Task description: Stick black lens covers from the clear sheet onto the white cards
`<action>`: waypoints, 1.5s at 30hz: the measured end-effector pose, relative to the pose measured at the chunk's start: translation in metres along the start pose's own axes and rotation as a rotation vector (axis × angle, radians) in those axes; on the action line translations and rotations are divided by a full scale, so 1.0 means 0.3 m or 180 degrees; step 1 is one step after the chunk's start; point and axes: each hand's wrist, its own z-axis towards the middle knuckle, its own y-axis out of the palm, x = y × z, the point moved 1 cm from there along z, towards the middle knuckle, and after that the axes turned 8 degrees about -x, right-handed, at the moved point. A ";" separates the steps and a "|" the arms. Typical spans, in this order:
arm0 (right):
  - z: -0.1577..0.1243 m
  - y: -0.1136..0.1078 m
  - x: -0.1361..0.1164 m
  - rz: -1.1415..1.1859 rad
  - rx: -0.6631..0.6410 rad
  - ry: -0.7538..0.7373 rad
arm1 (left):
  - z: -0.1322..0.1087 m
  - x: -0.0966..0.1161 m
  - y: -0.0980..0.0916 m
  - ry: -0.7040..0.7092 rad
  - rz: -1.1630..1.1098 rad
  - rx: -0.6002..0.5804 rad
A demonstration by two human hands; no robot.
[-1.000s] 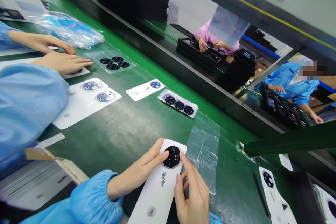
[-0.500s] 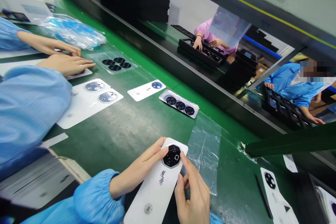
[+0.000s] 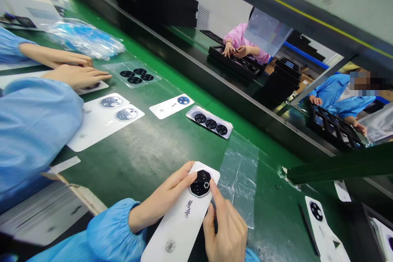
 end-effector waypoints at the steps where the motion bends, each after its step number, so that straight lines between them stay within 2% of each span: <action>1: 0.001 -0.001 -0.001 0.0024 0.0021 -0.0010 | 0.000 0.001 0.000 0.0014 0.0018 -0.0008; 4: 0.008 -0.005 0.002 0.0297 0.0056 0.0157 | 0.000 -0.003 -0.003 0.0022 0.0044 -0.0039; 9: 0.027 -0.016 0.034 0.1306 0.0208 0.1244 | -0.002 -0.014 -0.003 -0.0015 -0.0097 -0.0074; 14: 0.059 0.000 0.037 0.2895 -0.0666 0.1992 | -0.007 -0.007 0.010 -0.0136 -0.0105 -0.0050; 16: 0.067 0.007 0.032 0.3285 -0.0798 0.2139 | -0.011 -0.003 0.017 -0.0222 -0.0212 -0.0096; 19: 0.063 0.015 0.032 0.3484 -0.0842 0.2193 | -0.015 0.002 0.027 -0.0325 -0.0389 -0.0224; 25: 0.047 0.011 0.037 0.3328 -0.0693 0.2112 | -0.014 0.007 0.032 -0.0514 -0.0430 -0.0623; 28: 0.054 0.009 0.033 0.3240 -0.0640 0.2105 | -0.011 0.009 0.031 -0.0589 -0.0470 -0.0608; 35: 0.044 0.027 0.043 0.3218 -0.0714 0.2105 | -0.009 0.010 0.026 -0.0341 -0.0597 -0.0769; 40: 0.045 0.021 0.036 0.3254 -0.0607 0.2158 | -0.015 0.012 0.015 -0.0424 -0.0538 -0.0774; 45: 0.052 0.018 0.021 0.3597 -0.0638 0.2237 | -0.010 0.006 0.010 -0.0518 -0.0625 -0.0953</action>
